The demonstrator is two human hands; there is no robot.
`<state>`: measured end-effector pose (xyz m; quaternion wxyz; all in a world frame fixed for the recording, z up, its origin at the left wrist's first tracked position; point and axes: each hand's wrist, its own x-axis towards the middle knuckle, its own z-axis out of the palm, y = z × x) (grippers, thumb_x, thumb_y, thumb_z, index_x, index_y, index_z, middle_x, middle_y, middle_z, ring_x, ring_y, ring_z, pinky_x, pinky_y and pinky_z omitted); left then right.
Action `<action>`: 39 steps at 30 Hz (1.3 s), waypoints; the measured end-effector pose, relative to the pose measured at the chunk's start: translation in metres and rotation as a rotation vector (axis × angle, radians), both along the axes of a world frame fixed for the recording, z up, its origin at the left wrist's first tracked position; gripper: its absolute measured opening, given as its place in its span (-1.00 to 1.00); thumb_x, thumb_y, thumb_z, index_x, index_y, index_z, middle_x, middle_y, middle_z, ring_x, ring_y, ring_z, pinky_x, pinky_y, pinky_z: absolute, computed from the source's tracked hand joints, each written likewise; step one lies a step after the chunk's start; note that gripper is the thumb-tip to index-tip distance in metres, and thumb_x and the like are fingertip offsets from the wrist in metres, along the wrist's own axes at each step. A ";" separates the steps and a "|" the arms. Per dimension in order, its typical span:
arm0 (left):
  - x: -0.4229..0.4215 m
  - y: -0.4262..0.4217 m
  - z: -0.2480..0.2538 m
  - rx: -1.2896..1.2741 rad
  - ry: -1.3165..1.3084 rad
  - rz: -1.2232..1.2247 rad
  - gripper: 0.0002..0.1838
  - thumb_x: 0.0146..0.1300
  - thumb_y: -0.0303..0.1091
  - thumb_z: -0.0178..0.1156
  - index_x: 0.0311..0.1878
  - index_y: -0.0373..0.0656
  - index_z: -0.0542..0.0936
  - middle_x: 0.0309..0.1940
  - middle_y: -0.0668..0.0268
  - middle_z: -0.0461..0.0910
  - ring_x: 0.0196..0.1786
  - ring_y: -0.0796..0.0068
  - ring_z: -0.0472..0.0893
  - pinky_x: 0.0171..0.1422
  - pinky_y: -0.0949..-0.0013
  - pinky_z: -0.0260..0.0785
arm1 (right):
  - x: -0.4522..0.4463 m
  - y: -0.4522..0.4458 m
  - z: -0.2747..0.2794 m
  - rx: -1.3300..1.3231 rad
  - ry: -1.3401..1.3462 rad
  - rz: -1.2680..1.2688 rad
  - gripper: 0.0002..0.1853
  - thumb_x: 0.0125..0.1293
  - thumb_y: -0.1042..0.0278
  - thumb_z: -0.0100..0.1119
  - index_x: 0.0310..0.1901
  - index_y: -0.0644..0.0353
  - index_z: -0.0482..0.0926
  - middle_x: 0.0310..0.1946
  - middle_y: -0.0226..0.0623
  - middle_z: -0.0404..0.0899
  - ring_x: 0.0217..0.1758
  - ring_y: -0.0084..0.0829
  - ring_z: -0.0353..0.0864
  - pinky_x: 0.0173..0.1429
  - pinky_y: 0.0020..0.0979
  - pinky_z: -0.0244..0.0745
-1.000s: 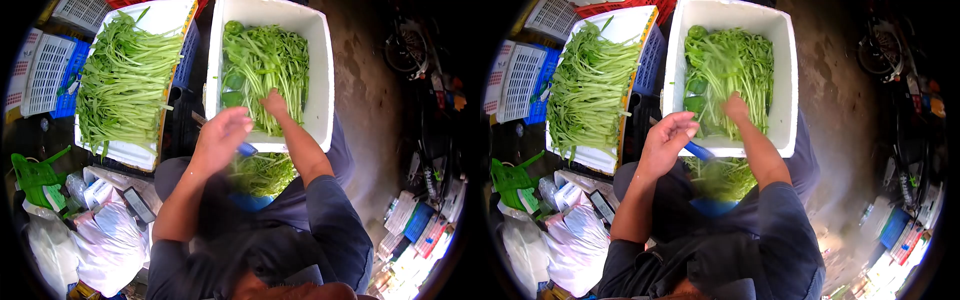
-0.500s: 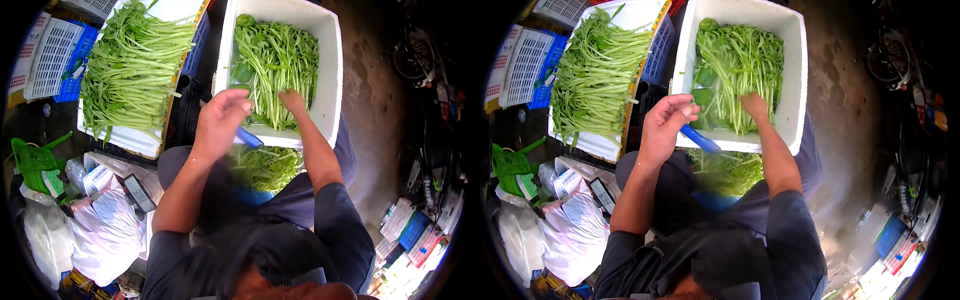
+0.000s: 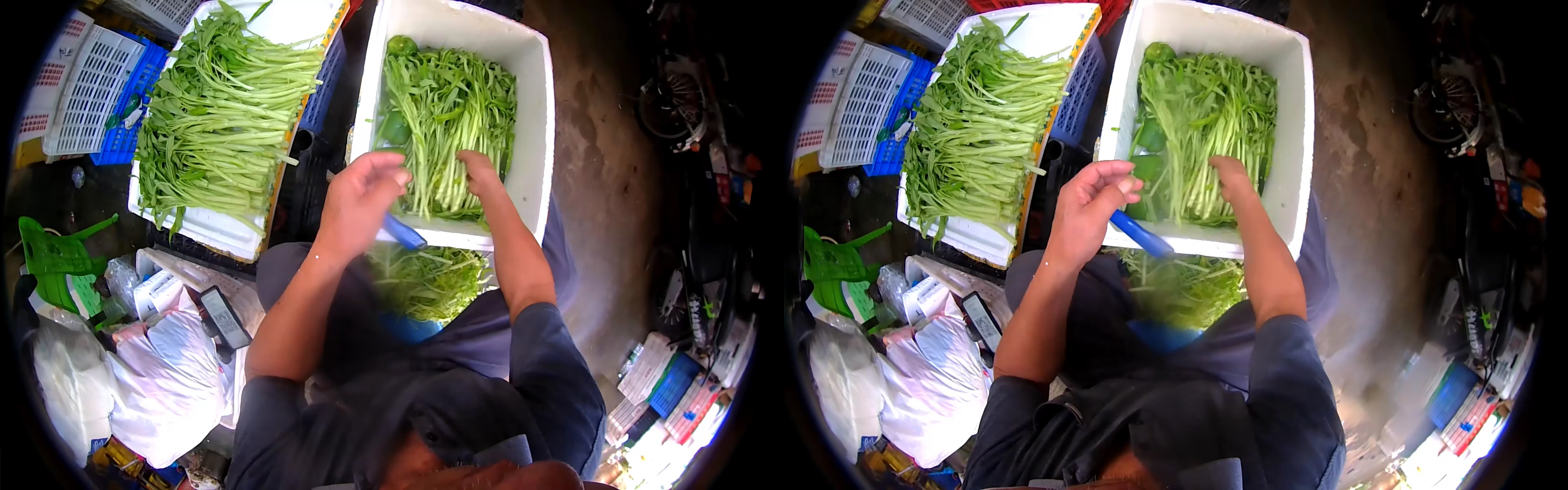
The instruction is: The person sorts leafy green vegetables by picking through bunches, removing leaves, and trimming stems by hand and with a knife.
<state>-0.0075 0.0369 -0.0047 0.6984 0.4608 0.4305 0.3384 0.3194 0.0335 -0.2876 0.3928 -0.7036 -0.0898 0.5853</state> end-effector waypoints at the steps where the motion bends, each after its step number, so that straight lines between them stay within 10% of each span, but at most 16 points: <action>1: 0.000 0.000 0.001 0.004 0.004 0.000 -0.68 0.44 -0.42 0.24 0.18 -0.35 0.55 -0.07 0.12 0.70 -0.04 0.42 0.69 0.13 0.34 0.56 | -0.003 0.000 0.029 0.029 0.093 -0.055 -0.55 0.44 0.19 0.15 0.15 0.43 0.45 0.02 0.09 0.58 -0.07 0.00 0.68 -0.05 0.00 0.73; 9: 0.007 -0.005 -0.005 -0.007 0.044 -0.029 -0.66 0.42 -0.38 0.26 0.17 -0.33 0.56 -0.12 0.17 0.72 -0.17 0.51 0.67 0.02 0.43 0.52 | -0.041 -0.076 0.234 0.308 0.233 -0.094 -0.74 0.50 0.36 0.01 0.03 0.41 0.46 -0.17 -0.01 0.59 -0.05 0.00 0.75 0.00 0.00 0.80; 15: 0.044 -0.078 -0.012 0.162 0.300 -0.348 -0.70 0.36 -0.22 0.34 -0.05 -0.30 0.66 -0.24 0.26 0.68 -0.20 0.53 0.63 -0.15 0.38 0.48 | -0.087 -0.205 0.207 0.488 0.412 -0.079 -0.69 0.42 0.46 0.11 0.16 0.29 0.52 -0.19 -0.22 0.67 -0.21 -0.38 0.70 -0.03 -0.24 0.75; 20: 0.072 -0.153 -0.050 -0.290 0.215 -0.268 -0.67 0.36 -0.19 0.35 -0.14 -0.36 0.67 -0.40 0.26 0.65 -0.36 0.46 0.60 -0.25 0.30 0.45 | -0.119 -0.254 0.187 0.376 0.585 -0.138 -0.64 0.49 0.44 0.14 0.27 0.25 0.52 -0.03 -0.32 0.67 -0.07 -0.45 0.68 0.04 -0.36 0.66; 32: 0.054 -0.153 -0.076 -0.524 0.049 -0.024 -0.75 0.37 -0.36 0.34 0.00 -0.31 0.62 -0.24 0.24 0.65 -0.24 0.37 0.64 -0.15 0.29 0.57 | -0.094 -0.245 0.160 0.334 0.149 -0.208 -0.78 0.49 0.32 0.18 0.01 0.29 0.58 -0.27 -0.28 0.66 -0.36 -0.49 0.62 -0.28 -0.44 0.54; 39: 0.051 -0.157 -0.110 -0.567 -0.139 -0.084 -0.74 0.49 -0.35 0.19 0.11 -0.32 0.56 -0.10 0.15 0.65 -0.12 0.28 0.65 -0.10 0.18 0.61 | -0.089 -0.258 0.151 0.478 -0.445 -0.240 -0.67 0.44 0.36 0.23 0.08 0.46 0.59 -0.11 -0.20 0.70 -0.10 -0.48 0.61 0.06 -0.42 0.49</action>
